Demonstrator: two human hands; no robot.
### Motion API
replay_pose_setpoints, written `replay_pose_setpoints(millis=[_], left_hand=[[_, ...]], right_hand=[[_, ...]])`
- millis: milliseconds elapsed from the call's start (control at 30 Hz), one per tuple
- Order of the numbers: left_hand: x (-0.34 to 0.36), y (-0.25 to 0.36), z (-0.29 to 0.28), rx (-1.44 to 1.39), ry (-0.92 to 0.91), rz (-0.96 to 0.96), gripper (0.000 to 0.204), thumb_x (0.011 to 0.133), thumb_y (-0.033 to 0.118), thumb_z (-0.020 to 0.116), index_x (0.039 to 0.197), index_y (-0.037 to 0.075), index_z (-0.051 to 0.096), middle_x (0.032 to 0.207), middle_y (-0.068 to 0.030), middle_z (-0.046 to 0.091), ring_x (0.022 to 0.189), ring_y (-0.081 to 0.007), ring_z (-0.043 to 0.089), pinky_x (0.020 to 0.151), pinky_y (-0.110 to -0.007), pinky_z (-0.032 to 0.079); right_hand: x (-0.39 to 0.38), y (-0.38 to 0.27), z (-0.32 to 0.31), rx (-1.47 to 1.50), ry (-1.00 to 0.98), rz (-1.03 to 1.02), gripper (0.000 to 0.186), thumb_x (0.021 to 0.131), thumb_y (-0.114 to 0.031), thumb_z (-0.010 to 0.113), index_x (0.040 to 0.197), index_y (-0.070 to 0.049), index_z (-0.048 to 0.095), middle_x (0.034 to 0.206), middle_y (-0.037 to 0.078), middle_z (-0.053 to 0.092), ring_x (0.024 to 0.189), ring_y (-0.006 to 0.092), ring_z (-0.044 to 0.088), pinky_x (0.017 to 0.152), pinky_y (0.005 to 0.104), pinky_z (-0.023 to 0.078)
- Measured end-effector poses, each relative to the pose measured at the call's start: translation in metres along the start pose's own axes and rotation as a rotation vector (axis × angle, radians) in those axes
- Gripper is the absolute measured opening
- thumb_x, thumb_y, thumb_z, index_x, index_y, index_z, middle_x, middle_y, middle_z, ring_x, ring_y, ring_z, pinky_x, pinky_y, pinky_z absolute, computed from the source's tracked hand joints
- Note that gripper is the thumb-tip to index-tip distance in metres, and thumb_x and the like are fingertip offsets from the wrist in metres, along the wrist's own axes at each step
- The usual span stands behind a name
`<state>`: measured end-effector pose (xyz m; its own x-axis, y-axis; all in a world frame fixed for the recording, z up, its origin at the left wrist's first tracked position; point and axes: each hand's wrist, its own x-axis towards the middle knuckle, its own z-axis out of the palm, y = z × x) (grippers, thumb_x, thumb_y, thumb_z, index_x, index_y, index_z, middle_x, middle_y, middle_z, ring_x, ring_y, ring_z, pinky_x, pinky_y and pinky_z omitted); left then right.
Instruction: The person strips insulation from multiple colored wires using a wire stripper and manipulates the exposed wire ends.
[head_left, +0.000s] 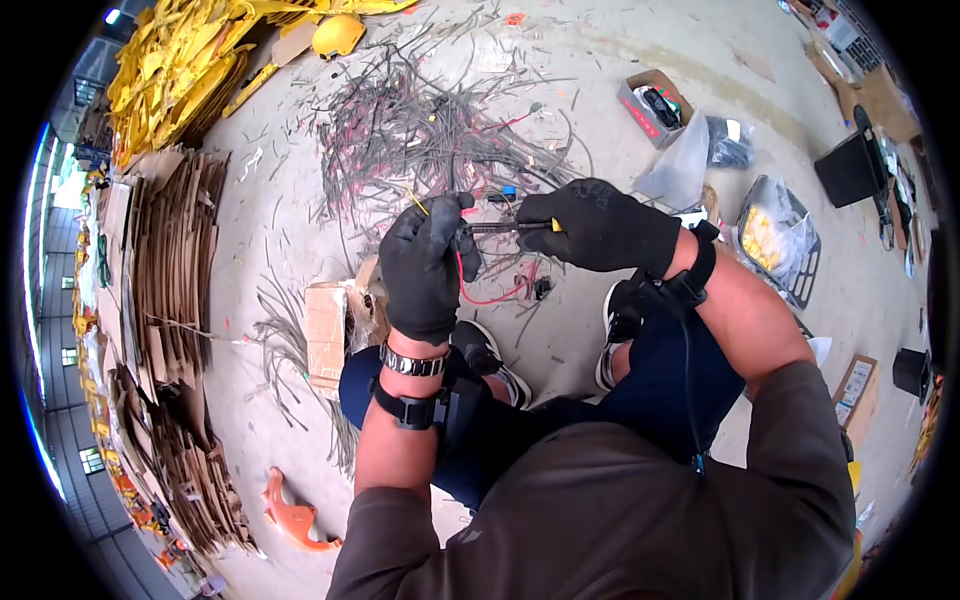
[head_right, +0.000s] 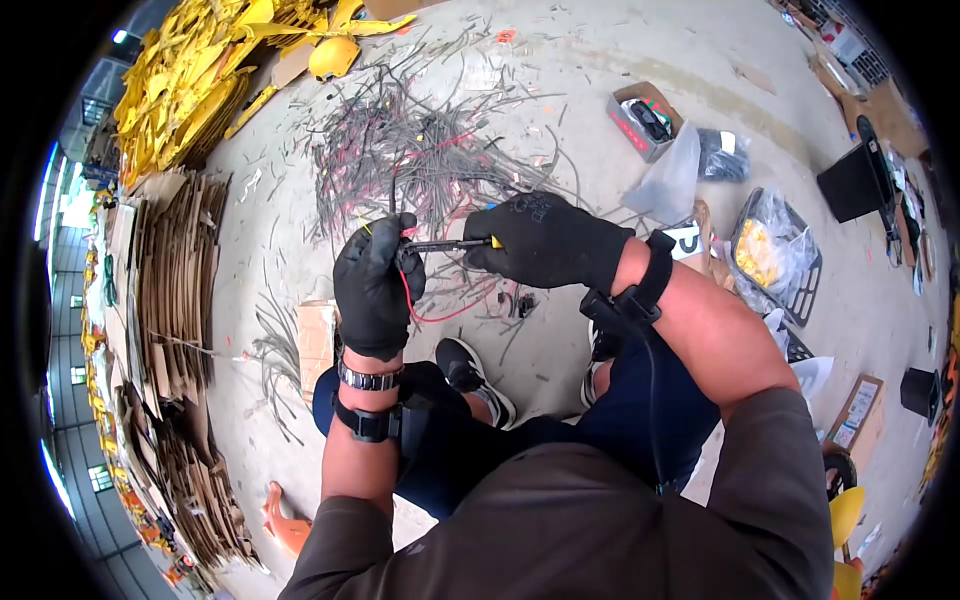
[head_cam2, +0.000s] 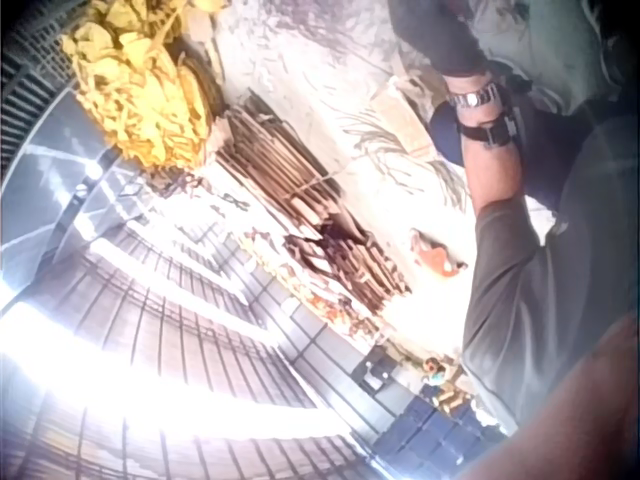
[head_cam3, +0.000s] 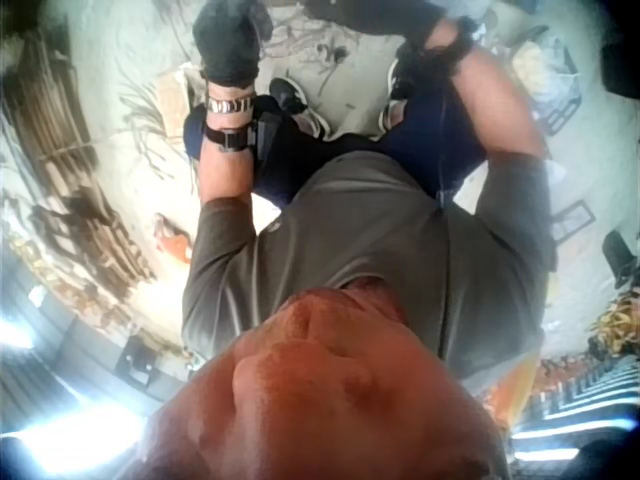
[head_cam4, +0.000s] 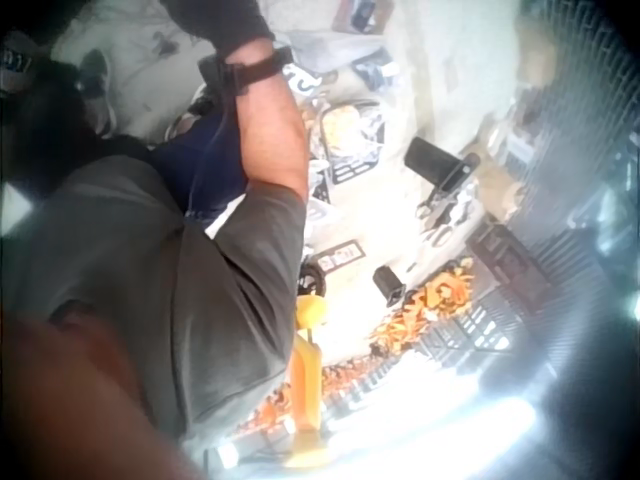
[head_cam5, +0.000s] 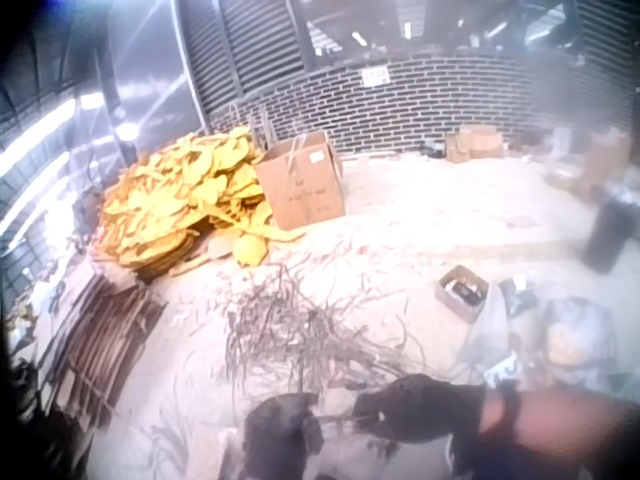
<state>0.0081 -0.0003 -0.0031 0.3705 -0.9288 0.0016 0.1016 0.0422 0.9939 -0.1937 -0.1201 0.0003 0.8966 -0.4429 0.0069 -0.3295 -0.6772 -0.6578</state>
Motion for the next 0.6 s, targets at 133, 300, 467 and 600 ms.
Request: replay_pose_setpoints(millis=[133,300,467,600], left_hand=[[-0.001,-0.003,-0.005,0.069,-0.018,0.073,0.03,0.106,0.024,0.057,0.108,-0.003,0.069,0.065,-0.0004,0.055,0.051,-0.008,0.051,0.049,-0.024,0.04],[-0.009,0.012,-0.002,-0.122,0.001,-0.06,0.029,0.105,0.024,0.06,0.112,-0.004,0.066,0.064,0.0,0.054,0.049,-0.0066,0.046,0.045,-0.021,0.036],[-0.006,0.013,-0.003,-0.086,0.023,-0.115,0.032,0.105,0.025,0.062,0.114,-0.005,0.066,0.065,0.0002,0.055,0.049,-0.0055,0.046,0.045,-0.021,0.034],[-0.002,0.012,-0.002,-0.108,0.024,-0.149,0.034,0.104,0.024,0.063,0.119,-0.006,0.065,0.065,-0.001,0.056,0.051,-0.0074,0.049,0.048,-0.021,0.036]], right_hand=[[0.004,-0.002,-0.004,0.297,-0.15,0.032,0.025,0.098,-0.028,0.065,0.103,-0.003,0.068,0.078,0.013,0.067,0.069,0.0239,0.065,0.07,0.0372,0.051],[0.009,-0.009,-0.007,0.696,-0.434,0.21,0.03,0.097,-0.031,0.067,0.099,-0.001,0.069,0.073,0.006,0.066,0.067,0.0123,0.062,0.066,0.0329,0.05],[0.012,0.004,-0.008,0.171,-0.117,-0.067,0.024,0.097,-0.028,0.065,0.102,-0.005,0.068,0.084,0.014,0.069,0.081,0.0323,0.069,0.076,0.0423,0.053],[0.013,0.016,0.0,-0.056,0.06,-0.079,0.025,0.097,-0.029,0.065,0.107,-0.006,0.069,0.095,0.017,0.071,0.092,0.037,0.068,0.08,0.0446,0.053]])
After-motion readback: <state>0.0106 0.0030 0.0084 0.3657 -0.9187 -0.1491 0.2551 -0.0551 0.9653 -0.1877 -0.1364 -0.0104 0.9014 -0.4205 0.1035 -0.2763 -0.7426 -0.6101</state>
